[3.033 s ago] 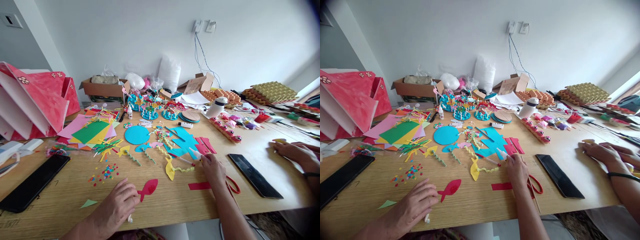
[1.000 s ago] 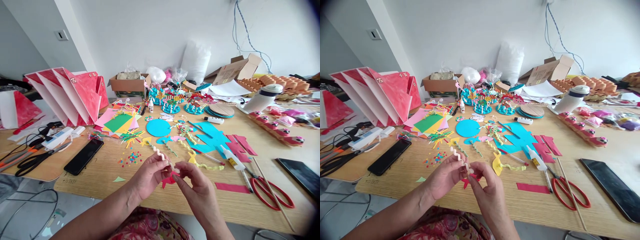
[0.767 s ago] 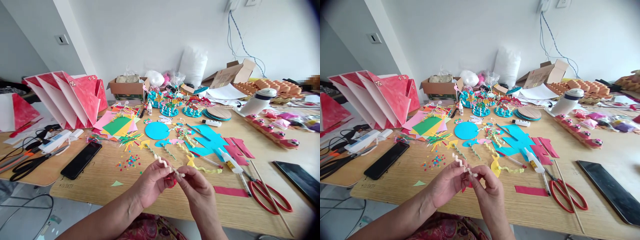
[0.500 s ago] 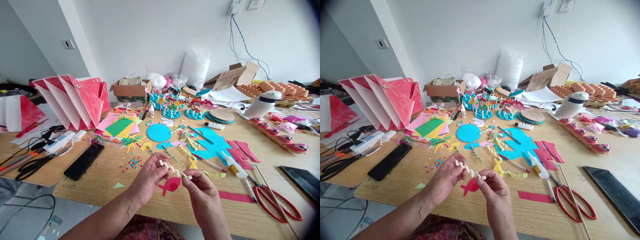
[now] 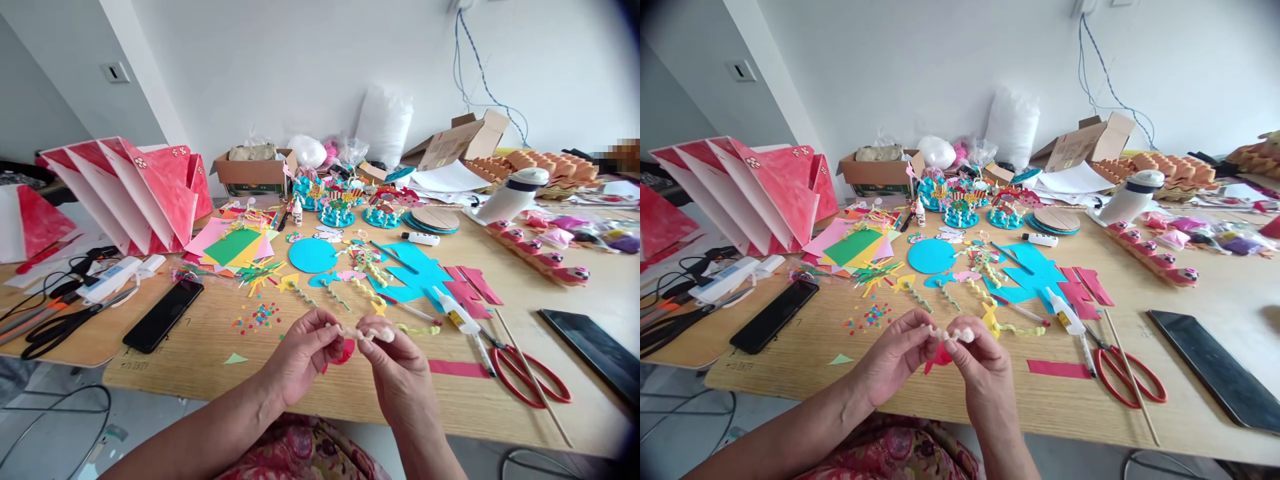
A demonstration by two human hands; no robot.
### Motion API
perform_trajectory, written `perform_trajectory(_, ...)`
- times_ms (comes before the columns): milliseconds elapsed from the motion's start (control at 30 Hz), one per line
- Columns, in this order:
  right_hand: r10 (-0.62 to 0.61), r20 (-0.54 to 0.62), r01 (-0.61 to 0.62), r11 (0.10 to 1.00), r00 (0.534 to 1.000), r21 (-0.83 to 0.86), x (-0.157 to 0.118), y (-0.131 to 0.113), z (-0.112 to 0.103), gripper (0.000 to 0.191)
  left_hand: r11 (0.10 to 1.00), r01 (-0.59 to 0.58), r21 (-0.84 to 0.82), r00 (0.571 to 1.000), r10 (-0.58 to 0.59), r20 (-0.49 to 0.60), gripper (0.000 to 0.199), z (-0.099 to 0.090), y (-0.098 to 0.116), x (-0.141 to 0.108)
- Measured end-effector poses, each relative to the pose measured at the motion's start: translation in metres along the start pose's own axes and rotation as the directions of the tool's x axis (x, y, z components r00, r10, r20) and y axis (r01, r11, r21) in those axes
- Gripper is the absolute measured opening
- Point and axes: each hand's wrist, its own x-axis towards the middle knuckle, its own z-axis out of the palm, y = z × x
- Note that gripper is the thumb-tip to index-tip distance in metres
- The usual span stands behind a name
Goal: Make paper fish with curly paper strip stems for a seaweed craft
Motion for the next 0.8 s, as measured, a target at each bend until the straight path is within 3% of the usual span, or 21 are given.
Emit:
perform_trajectory(67,-0.062,-0.049,0.06,0.997,0.997,-0.037,-0.001,-0.009,-0.009,0.007,0.952,-0.057,0.3,0.998,0.044,0.05,0.024,-0.008,0.001,-0.002)
perform_trajectory(100,-0.084,-0.075,0.08,0.995,0.994,-0.051,-0.002,-0.014,-0.014,0.006,0.856,-0.112,0.505,0.993,0.075,0.093,0.026,-0.014,0.001,-0.003)
perform_trajectory(167,-0.112,-0.102,0.105,0.992,0.988,-0.076,-0.004,-0.024,-0.024,0.006,0.464,-0.254,0.849,0.967,0.11,0.229,0.027,-0.026,-0.002,-0.003)
perform_trajectory(233,-0.117,-0.108,0.107,0.99,0.987,-0.094,-0.006,-0.029,-0.033,0.008,0.041,-0.35,0.936,0.935,0.076,0.346,0.031,-0.037,-0.008,-0.003)
perform_trajectory(267,-0.111,-0.111,0.101,0.99,0.988,-0.097,-0.007,-0.03,-0.036,0.008,-0.106,-0.363,0.926,0.928,0.052,0.37,0.035,-0.041,-0.012,-0.003)
perform_trajectory(333,-0.094,-0.121,0.082,0.992,0.988,-0.101,-0.009,-0.03,-0.04,0.009,-0.28,-0.343,0.897,0.931,0.026,0.364,0.044,-0.044,-0.018,-0.003)
perform_trajectory(433,-0.065,-0.128,0.052,0.993,0.99,-0.106,-0.011,-0.028,-0.044,0.009,-0.372,-0.311,0.875,0.941,0.011,0.339,0.045,-0.043,-0.023,-0.006)
perform_trajectory(600,-0.042,-0.105,0.026,0.988,0.994,-0.15,-0.011,-0.022,-0.05,0.009,-0.417,-0.337,0.844,0.924,0.023,0.381,0.031,-0.045,-0.024,-0.014)
perform_trajectory(800,-0.018,-0.078,0.007,0.989,0.997,-0.148,-0.012,-0.018,-0.051,0.009,-0.541,-0.435,0.72,0.838,0.049,0.544,0.003,-0.059,-0.032,-0.013)
